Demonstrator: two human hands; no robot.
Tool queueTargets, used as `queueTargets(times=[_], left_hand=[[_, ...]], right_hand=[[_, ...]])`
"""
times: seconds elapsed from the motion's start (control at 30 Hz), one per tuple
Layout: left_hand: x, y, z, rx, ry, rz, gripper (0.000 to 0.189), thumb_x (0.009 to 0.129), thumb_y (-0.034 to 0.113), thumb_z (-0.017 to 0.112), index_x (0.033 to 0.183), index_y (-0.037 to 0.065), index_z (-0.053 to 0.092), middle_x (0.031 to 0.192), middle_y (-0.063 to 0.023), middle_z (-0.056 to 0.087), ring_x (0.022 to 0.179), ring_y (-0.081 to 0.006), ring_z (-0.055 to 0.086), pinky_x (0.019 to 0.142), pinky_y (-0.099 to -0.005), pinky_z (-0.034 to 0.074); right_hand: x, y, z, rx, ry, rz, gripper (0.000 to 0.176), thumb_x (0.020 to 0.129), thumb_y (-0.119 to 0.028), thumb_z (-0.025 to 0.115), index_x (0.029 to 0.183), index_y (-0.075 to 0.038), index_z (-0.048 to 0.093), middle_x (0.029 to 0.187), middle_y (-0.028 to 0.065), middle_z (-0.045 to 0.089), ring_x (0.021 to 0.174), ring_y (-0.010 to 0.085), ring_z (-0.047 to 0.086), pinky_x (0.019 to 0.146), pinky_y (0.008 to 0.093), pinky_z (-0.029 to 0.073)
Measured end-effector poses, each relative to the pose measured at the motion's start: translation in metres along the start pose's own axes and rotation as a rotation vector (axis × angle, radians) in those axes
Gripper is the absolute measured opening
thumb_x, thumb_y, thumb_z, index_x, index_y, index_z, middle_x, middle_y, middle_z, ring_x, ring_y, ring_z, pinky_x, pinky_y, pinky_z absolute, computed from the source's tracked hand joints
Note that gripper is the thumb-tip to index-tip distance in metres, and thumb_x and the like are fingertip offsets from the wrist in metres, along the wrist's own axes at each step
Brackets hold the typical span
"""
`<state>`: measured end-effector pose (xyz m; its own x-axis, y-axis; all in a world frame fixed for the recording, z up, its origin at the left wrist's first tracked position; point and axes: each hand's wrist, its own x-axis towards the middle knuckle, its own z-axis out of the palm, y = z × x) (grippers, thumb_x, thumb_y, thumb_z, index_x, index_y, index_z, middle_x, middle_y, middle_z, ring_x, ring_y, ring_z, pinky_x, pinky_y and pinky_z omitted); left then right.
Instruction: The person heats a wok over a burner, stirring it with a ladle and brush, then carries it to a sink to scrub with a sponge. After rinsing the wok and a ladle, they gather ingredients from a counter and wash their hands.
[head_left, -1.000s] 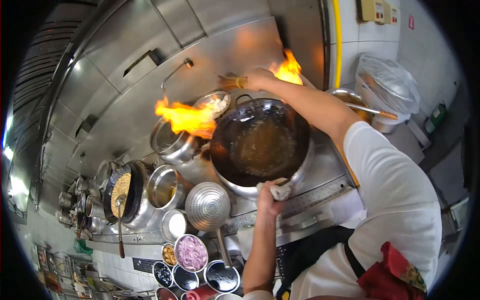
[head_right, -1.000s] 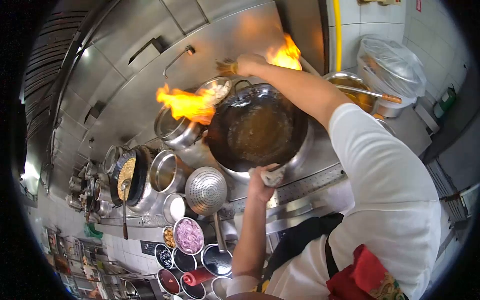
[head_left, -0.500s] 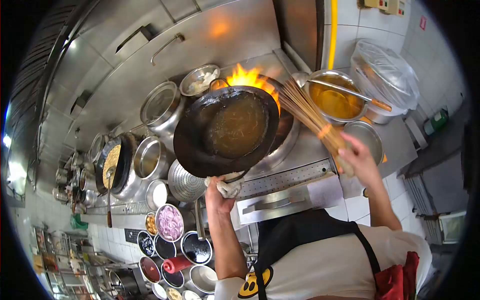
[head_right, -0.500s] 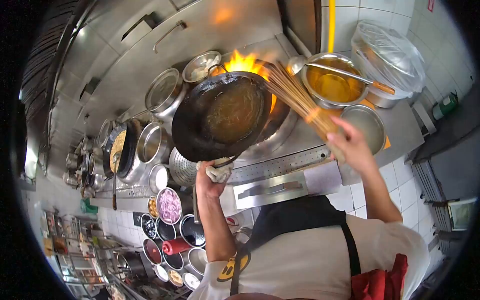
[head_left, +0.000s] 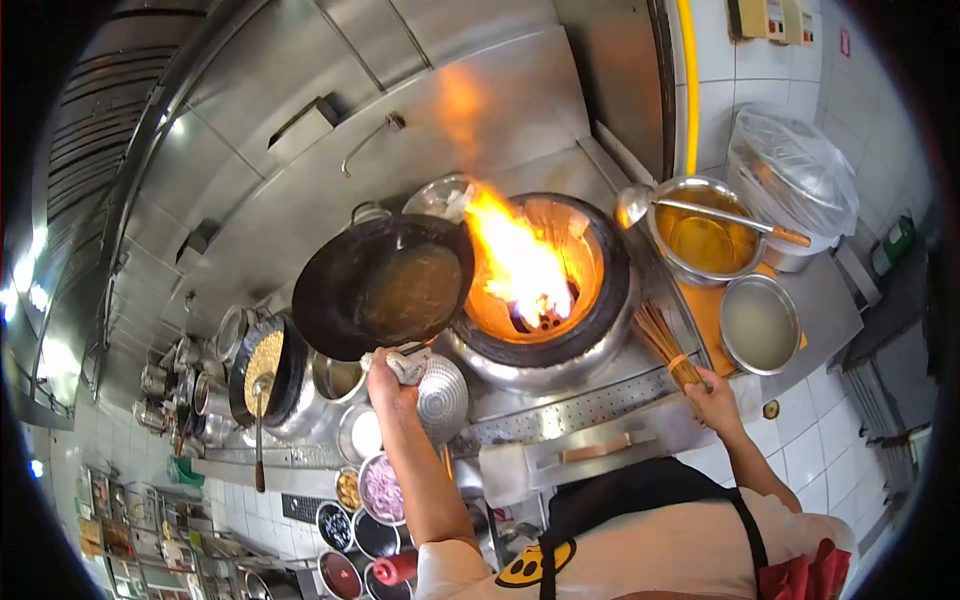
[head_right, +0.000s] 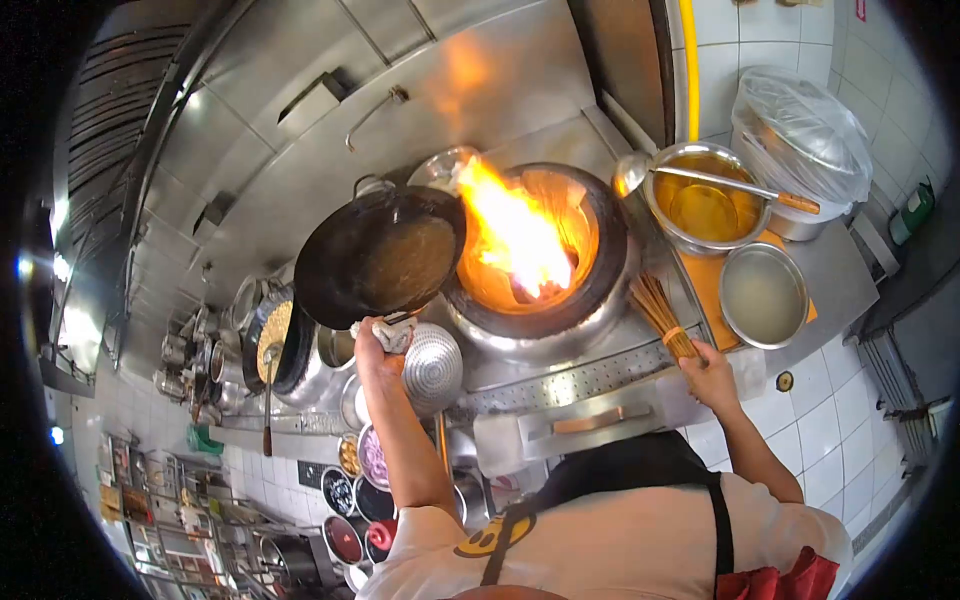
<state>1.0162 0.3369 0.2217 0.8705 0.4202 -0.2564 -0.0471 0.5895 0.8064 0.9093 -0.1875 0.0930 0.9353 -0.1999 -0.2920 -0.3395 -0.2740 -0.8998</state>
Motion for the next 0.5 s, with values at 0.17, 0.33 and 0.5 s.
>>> queueTargets(times=[0.17, 0.33, 0.5], left_hand=[[0.064, 0.034, 0.017, 0.123, 0.249, 0.133, 0.022, 0.083, 0.016, 0.054, 0.099, 0.000, 0.054, 0.091, -0.0149, 0.061, 0.074, -0.0326, 0.065, 0.053, -0.0444, 0.054], [0.183, 0.052, 0.001, 0.059, 0.293, 0.252, 0.014, 0.082, 0.012, 0.054, 0.081, -0.001, 0.052, 0.077, -0.0110, 0.057, 0.069, -0.0300, 0.063, 0.050, -0.0455, 0.053], [0.295, 0.066, 0.000, 0.552, 0.678, 0.316, 0.046, 0.068, 0.028, 0.066, 0.096, -0.008, 0.062, 0.095, -0.0236, 0.067, 0.087, -0.0377, 0.065, 0.085, -0.0414, 0.050]], right_hand=[[-0.002, 0.018, 0.016, -0.208, 0.084, -0.012, 0.048, 0.082, -0.025, 0.071, 0.124, -0.006, 0.058, 0.084, 0.0127, 0.064, 0.051, 0.0167, 0.060, 0.046, 0.0326, 0.049], [-0.009, 0.013, 0.025, -0.383, 0.229, -0.182, 0.047, 0.077, -0.026, 0.073, 0.118, -0.005, 0.062, 0.101, 0.0199, 0.066, 0.086, 0.0303, 0.066, 0.078, 0.0389, 0.052], [-0.013, -0.005, 0.028, -0.402, 0.257, -0.098, 0.052, 0.077, -0.026, 0.073, 0.122, -0.003, 0.060, 0.113, 0.0227, 0.064, 0.105, 0.0354, 0.062, 0.091, 0.0407, 0.048]])
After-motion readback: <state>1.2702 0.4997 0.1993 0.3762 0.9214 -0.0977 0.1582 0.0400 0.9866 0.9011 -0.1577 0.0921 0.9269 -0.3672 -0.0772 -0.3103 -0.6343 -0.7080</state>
